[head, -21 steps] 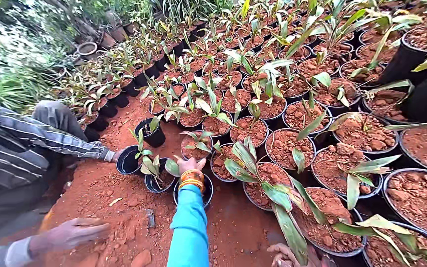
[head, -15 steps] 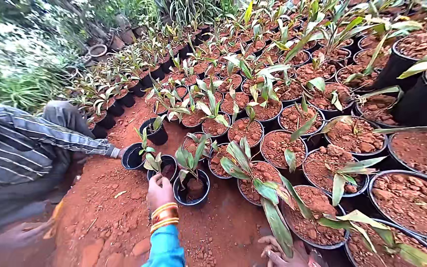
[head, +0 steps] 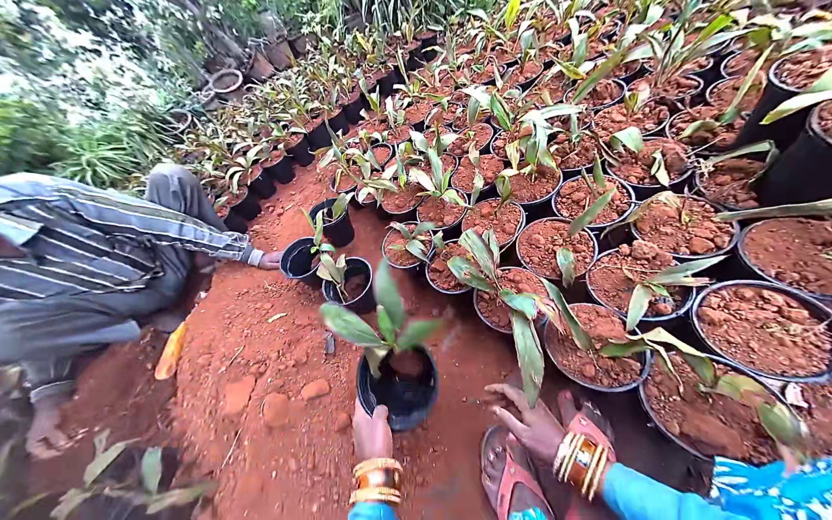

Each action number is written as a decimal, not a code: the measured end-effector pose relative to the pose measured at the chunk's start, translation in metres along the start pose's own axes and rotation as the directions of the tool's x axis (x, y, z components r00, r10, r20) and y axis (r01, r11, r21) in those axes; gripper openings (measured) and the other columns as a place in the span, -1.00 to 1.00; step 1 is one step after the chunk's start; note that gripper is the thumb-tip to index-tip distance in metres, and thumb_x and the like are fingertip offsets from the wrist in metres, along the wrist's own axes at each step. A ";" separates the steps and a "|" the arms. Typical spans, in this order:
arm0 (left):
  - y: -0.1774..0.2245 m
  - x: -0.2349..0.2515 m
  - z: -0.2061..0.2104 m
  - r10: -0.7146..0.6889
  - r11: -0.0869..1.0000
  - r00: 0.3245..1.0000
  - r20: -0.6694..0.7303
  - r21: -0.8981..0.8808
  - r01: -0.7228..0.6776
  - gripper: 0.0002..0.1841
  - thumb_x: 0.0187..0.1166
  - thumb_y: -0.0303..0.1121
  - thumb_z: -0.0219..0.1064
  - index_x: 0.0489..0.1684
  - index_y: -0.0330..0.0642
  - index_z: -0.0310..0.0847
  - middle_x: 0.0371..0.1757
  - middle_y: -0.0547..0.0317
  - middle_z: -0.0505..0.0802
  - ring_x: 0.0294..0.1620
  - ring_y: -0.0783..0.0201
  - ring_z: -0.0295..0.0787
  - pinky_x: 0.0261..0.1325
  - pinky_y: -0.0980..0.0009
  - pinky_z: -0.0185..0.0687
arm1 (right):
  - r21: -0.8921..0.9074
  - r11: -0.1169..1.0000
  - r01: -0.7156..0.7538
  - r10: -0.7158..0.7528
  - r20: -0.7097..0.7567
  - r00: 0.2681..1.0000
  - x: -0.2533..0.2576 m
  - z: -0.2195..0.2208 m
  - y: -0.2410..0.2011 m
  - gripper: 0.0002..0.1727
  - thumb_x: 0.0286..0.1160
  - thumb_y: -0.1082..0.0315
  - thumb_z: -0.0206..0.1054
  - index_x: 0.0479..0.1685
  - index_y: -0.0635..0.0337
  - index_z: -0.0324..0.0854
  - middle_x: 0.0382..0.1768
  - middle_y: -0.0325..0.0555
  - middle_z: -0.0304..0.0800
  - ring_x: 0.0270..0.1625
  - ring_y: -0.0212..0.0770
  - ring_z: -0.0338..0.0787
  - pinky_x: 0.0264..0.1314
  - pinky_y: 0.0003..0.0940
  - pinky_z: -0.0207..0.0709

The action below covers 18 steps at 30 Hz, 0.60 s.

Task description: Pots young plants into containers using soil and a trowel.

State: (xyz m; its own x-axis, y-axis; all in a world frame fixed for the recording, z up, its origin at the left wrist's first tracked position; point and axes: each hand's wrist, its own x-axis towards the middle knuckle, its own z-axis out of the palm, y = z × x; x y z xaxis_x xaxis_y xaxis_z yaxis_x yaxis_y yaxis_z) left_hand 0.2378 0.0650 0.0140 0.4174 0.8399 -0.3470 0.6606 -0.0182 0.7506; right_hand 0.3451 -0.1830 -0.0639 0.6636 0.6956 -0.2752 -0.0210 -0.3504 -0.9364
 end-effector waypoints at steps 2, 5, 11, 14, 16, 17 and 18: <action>-0.027 -0.039 -0.011 -0.016 0.996 0.997 0.073 0.086 0.010 -0.40 0.60 -0.56 0.19 0.72 -0.35 0.31 0.49 -0.38 0.67 0.56 -0.21 0.59 0.60 -0.19 0.41 | -0.098 0.992 0.079 -0.071 0.084 0.994 -0.002 0.004 -0.009 -0.32 0.64 0.16 0.27 0.74 0.23 0.29 0.62 0.14 0.48 0.64 -0.05 0.53 0.74 -0.16 0.33; -0.069 -0.069 -0.004 -0.087 0.964 0.977 0.195 0.262 0.033 -0.44 0.67 -0.51 0.17 0.73 -0.27 0.33 0.45 -0.36 0.72 0.51 -0.23 0.64 0.58 -0.20 0.45 | -0.226 0.970 0.087 -0.020 0.286 0.958 -0.003 0.023 -0.024 -0.16 0.57 0.04 0.40 0.78 0.28 0.21 0.72 0.25 0.32 0.77 0.09 0.33 0.84 -0.02 0.12; -0.143 -0.107 -0.043 0.140 0.976 0.987 0.083 0.154 -0.151 -0.47 0.84 -0.24 0.03 0.71 -0.33 0.32 0.49 -0.27 0.70 0.47 -0.15 0.70 0.54 -0.12 0.55 | -0.450 0.893 -0.017 0.158 0.277 0.948 -0.002 0.063 -0.045 -0.47 0.64 0.14 0.38 0.41 0.37 0.62 0.35 0.32 0.71 0.49 0.18 0.65 0.66 0.10 0.35; -0.204 -0.138 -0.100 0.027 0.930 0.958 -0.286 0.359 0.081 -0.31 0.67 -0.24 0.35 0.73 -0.42 0.26 0.67 -0.44 0.48 0.69 -0.34 0.41 0.73 -0.19 0.26 | -0.523 0.846 0.099 0.070 0.293 0.954 -0.004 0.060 -0.067 -0.41 0.59 0.19 0.43 0.53 0.32 0.53 0.49 0.25 0.62 0.60 0.12 0.56 0.73 0.04 0.28; -0.246 -0.150 -0.118 -0.135 0.861 0.927 -0.349 0.422 0.284 -0.12 0.52 -0.14 0.50 0.80 -0.36 0.17 0.76 -0.41 0.36 0.76 -0.35 0.28 0.77 -0.22 0.14 | -0.617 0.776 0.133 0.113 0.342 0.933 -0.015 0.061 -0.112 -0.48 0.72 0.34 0.25 0.62 0.30 0.43 0.67 0.13 0.45 0.77 -0.01 0.33 0.83 -0.17 0.03; -0.261 -0.152 -0.119 -0.200 0.847 0.920 -0.337 0.412 0.335 -0.12 0.50 -0.12 0.53 0.79 -0.35 0.19 0.70 -0.41 0.45 0.71 -0.34 0.37 0.73 -0.23 0.20 | -0.657 0.735 0.168 0.109 0.359 0.927 -0.021 0.064 -0.123 -0.49 0.74 0.39 0.18 0.64 0.33 0.42 0.71 0.13 0.39 0.82 0.00 0.24 0.88 -0.19 -0.08; -0.271 -0.150 -0.118 -0.256 0.848 0.915 -0.312 0.382 0.368 -0.15 0.53 -0.12 0.51 0.77 -0.34 0.22 0.64 -0.41 0.52 0.65 -0.34 0.45 0.68 -0.24 0.28 | -0.695 0.691 0.201 0.102 0.369 0.924 -0.024 0.068 -0.126 -0.50 0.76 0.42 0.13 0.64 0.36 0.40 0.72 0.15 0.37 0.84 0.02 0.21 0.89 -0.20 -0.12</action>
State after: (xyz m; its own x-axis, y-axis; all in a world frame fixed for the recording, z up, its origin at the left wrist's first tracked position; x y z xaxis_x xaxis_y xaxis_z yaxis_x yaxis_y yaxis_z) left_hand -0.0777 0.0085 -0.0710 0.0176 0.9423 -0.3343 0.9521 0.0863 0.2934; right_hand 0.2813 -0.1128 0.0460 0.3352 0.8384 -0.4298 0.6384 -0.5376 -0.5508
